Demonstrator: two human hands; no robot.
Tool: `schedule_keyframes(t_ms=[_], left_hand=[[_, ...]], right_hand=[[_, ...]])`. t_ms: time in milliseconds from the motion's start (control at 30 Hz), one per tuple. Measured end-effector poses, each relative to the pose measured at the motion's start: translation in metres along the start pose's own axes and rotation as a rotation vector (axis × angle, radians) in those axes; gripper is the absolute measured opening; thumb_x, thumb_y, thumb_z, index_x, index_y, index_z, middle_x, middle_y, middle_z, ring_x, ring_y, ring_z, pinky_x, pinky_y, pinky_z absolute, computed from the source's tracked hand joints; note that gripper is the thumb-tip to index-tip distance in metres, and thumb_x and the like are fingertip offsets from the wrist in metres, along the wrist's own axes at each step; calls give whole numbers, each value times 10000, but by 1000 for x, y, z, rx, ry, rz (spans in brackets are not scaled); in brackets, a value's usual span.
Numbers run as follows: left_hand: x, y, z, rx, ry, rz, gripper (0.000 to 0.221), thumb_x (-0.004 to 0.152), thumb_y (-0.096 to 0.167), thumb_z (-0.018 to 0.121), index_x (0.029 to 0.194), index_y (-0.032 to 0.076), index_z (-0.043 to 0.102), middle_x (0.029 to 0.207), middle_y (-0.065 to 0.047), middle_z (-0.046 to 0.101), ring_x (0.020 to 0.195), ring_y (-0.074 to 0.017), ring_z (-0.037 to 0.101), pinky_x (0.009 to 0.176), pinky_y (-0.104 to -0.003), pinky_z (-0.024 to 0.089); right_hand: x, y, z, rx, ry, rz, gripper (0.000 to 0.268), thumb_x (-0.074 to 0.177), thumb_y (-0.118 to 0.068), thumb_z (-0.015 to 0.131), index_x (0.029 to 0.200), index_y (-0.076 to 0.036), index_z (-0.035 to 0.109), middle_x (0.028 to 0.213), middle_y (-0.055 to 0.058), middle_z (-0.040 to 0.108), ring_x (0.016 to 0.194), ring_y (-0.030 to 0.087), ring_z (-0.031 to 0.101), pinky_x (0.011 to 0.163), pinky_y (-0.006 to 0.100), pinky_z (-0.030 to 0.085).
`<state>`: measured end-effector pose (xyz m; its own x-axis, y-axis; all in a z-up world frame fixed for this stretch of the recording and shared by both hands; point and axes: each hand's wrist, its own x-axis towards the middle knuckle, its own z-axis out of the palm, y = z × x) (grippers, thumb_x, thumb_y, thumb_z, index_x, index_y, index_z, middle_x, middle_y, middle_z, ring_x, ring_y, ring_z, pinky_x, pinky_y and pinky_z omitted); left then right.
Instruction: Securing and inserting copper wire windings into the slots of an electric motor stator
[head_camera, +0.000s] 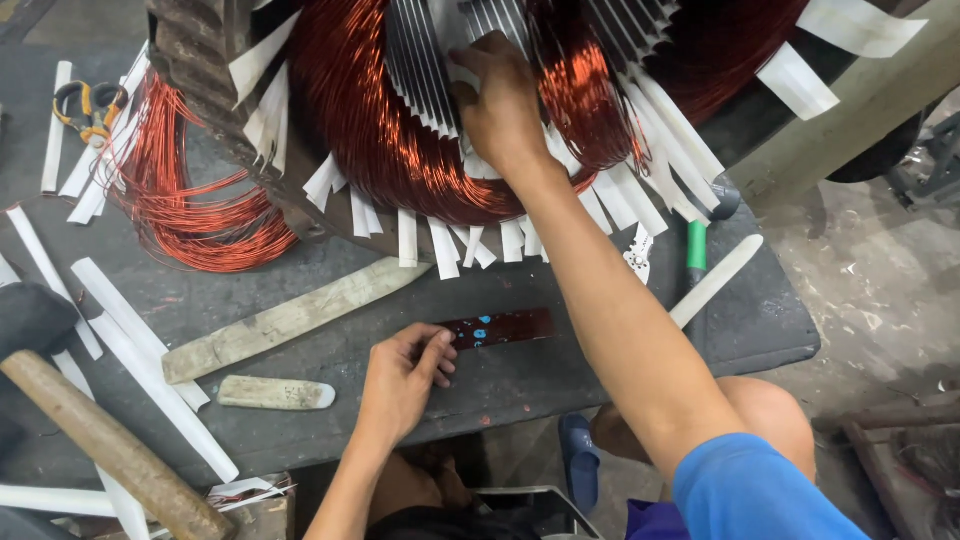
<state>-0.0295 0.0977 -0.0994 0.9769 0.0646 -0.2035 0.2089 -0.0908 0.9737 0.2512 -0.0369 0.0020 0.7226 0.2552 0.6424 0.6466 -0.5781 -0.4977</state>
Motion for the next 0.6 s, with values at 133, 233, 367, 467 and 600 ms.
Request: schedule_keyframes(t_ms=[133, 233, 367, 467, 600], left_hand=[[0, 0, 0, 14, 1, 3, 237, 1051, 179, 639, 1019, 26, 817, 799, -89, 774, 697, -159, 731, 608, -296, 646], [1, 0, 0, 21, 4, 11, 234, 1052, 181, 641, 1019, 28, 815, 798, -87, 772, 689, -160, 729, 610, -296, 643], [-1, 2, 0, 11, 1, -12, 230, 1055, 172, 635, 1031, 23, 810, 809, -84, 770, 701, -152, 722, 620, -291, 640], [-2, 2, 0, 16, -1, -1, 233, 1053, 177, 638, 1027, 27, 815, 805, -84, 769, 705, -158, 730, 610, -298, 648], [-1, 2, 0, 15, 1, 15, 237, 1051, 186, 646, 1029, 26, 819, 806, -86, 773, 701, -157, 729, 601, -294, 643]], right_hand=[[3, -13, -12, -86, -86, 47, 303, 961, -29, 736, 1260, -40, 783, 1197, 155, 675, 1126, 343, 672, 1048, 411, 625], [14, -3, -14, -62, -164, 221, 326, 1042, -256, 677, 1326, -127, 771, 1285, 188, 649, 1219, 350, 656, 1099, 448, 546], [29, 2, -7, 45, -161, 325, 448, 1012, -120, 716, 1443, -15, 654, 1525, 183, 649, 1447, 360, 589, 1237, 458, 446], [39, -3, -3, -73, -160, 373, 294, 981, -216, 784, 1254, -107, 807, 1303, 85, 807, 1221, 244, 783, 1100, 376, 600], [40, -38, -10, 46, -207, 580, 258, 952, -134, 807, 1208, -102, 803, 1280, 74, 834, 1093, 155, 869, 971, 215, 739]])
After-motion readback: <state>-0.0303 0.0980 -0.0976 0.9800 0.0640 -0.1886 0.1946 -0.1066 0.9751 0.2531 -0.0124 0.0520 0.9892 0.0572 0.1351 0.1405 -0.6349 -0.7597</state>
